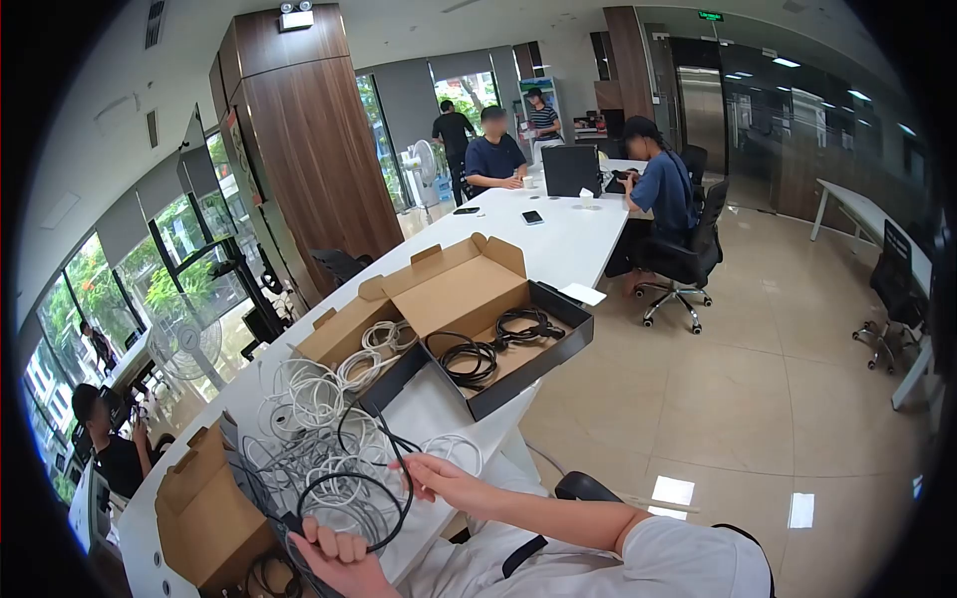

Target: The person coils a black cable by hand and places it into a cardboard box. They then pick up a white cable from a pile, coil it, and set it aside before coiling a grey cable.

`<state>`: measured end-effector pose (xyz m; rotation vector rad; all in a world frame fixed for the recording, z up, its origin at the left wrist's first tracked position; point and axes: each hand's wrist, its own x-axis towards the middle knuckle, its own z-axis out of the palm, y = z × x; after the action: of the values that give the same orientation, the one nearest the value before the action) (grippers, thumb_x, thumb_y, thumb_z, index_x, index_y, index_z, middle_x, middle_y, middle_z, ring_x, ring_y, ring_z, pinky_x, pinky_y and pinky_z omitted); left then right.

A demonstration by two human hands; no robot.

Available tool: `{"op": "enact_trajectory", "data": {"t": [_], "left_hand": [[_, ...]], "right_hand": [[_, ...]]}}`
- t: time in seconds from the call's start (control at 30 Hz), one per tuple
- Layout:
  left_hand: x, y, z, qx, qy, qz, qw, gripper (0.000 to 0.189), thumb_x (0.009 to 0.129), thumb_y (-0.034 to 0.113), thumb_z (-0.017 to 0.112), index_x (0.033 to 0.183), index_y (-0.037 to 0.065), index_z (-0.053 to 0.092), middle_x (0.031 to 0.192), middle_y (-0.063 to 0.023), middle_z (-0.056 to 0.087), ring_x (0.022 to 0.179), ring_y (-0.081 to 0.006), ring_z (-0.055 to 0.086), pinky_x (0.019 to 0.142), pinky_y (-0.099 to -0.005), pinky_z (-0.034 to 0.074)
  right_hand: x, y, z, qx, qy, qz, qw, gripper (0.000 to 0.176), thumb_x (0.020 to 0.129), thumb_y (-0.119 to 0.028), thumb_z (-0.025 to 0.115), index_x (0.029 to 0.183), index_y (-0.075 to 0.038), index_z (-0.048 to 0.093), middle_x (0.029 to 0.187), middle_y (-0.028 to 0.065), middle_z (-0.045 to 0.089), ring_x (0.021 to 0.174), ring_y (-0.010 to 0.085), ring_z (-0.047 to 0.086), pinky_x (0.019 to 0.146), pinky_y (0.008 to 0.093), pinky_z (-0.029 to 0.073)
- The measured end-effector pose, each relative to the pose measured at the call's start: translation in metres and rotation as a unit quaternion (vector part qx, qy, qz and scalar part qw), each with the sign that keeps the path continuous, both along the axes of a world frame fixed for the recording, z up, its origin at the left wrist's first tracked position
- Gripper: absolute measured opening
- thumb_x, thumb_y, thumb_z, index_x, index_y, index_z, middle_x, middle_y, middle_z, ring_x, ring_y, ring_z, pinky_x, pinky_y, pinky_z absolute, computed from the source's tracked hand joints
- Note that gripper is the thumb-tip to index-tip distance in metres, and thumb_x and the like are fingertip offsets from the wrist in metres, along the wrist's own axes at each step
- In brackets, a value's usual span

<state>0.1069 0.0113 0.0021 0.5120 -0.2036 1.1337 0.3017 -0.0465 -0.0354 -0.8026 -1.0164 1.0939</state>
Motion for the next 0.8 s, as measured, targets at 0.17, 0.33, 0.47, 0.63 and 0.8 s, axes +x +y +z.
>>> {"op": "enact_trajectory", "data": {"t": [0.17,0.33,0.47,0.63,0.8], "left_hand": [[0.001,0.001,-0.013,-0.022,0.068,-0.082,0.994,0.035,0.103,0.043,0.026,0.081,0.015,0.030,0.052,0.0039,0.016,0.040,-0.0070,0.011,0.037,-0.0261,0.012],[-0.008,-0.003,-0.003,-0.011,0.108,-0.086,0.990,0.036,0.102,0.045,0.028,0.080,0.016,0.029,0.050,0.0046,0.016,0.038,-0.0065,0.009,0.036,-0.0262,0.009],[-0.010,-0.004,-0.004,-0.021,0.155,-0.056,0.986,0.037,0.101,0.045,0.030,0.079,0.016,0.030,0.050,0.0051,0.015,0.038,-0.0061,0.008,0.035,-0.0261,0.008],[-0.010,0.000,-0.002,-0.033,0.167,-0.048,0.984,0.037,0.101,0.045,0.031,0.079,0.016,0.030,0.049,0.0056,0.015,0.037,-0.0055,0.009,0.035,-0.0257,0.008],[-0.008,0.006,-0.013,-0.002,0.186,-0.088,0.979,0.036,0.101,0.045,0.032,0.080,0.016,0.031,0.049,0.0057,0.015,0.037,-0.0058,0.009,0.035,-0.0256,0.007]], "right_hand": [[0.003,-0.004,0.016,0.029,-0.048,-0.123,0.991,0.042,0.100,-0.024,0.044,0.139,-0.010,0.033,0.079,-0.0021,0.050,0.069,0.0038,0.045,0.058,0.0200,0.036],[0.030,0.020,0.015,0.042,-0.031,-0.196,0.979,0.063,0.094,-0.023,0.057,0.144,-0.010,0.020,0.082,0.0020,0.051,0.066,0.0071,0.049,0.056,0.0206,0.040],[0.058,0.023,0.017,-0.028,-0.154,-0.166,0.974,0.062,0.093,-0.024,0.056,0.144,-0.010,0.025,0.085,0.0047,0.058,0.066,0.0090,0.056,0.051,0.0237,0.043],[0.071,0.010,0.034,-0.078,-0.252,-0.091,0.960,0.051,0.094,-0.025,0.054,0.137,-0.004,0.036,0.083,0.0072,0.062,0.061,0.0095,0.056,0.051,0.0253,0.042],[0.074,0.008,0.036,-0.067,-0.206,-0.154,0.964,0.037,0.095,-0.021,0.051,0.126,0.001,0.047,0.066,0.0023,0.056,0.053,0.0092,0.053,0.048,0.0259,0.040]]}}
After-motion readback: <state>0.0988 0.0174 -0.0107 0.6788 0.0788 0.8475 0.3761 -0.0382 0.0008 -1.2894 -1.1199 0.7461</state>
